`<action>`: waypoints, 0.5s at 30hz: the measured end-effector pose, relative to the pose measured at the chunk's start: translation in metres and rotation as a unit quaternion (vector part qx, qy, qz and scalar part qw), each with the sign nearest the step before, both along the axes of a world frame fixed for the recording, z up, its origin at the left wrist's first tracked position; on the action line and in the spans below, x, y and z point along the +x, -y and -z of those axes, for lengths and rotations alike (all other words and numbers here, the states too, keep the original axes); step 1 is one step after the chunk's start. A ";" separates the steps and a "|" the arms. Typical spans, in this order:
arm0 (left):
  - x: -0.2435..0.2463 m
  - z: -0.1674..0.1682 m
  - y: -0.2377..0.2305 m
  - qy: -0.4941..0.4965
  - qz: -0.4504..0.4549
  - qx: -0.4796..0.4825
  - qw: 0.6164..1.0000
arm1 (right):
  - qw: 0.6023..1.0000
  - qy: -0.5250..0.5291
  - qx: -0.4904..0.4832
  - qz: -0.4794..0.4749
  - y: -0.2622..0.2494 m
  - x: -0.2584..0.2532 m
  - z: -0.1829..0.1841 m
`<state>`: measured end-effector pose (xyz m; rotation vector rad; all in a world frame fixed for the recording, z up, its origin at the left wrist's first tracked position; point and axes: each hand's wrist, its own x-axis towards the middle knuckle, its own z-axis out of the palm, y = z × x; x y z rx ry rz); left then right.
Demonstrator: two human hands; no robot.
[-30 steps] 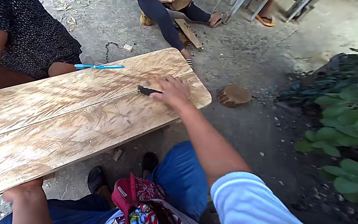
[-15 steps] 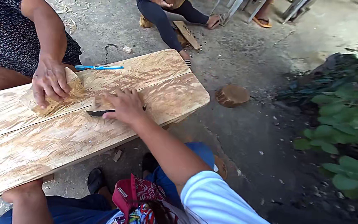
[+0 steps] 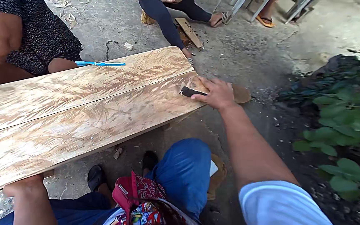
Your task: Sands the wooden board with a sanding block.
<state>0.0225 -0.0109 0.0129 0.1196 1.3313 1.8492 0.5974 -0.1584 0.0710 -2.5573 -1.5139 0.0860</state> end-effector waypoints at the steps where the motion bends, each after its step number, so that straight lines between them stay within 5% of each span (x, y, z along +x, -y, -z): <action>1: -0.029 0.040 -0.011 -0.001 0.005 0.031 1.000 | 1.000 -0.004 0.004 -0.017 -0.003 -0.009 -0.002; 3: -0.054 0.074 -0.022 0.012 -0.004 0.055 0.998 | 0.994 -0.012 0.044 -0.099 -0.019 -0.051 -0.003; 10: -0.048 0.067 -0.020 0.017 -0.009 0.050 0.999 | 0.946 -0.036 0.094 -0.309 -0.074 -0.259 -0.004; 15: -0.050 0.064 -0.018 -0.011 0.002 0.038 0.999 | 0.944 -0.035 0.085 -0.316 -0.056 -0.246 -0.004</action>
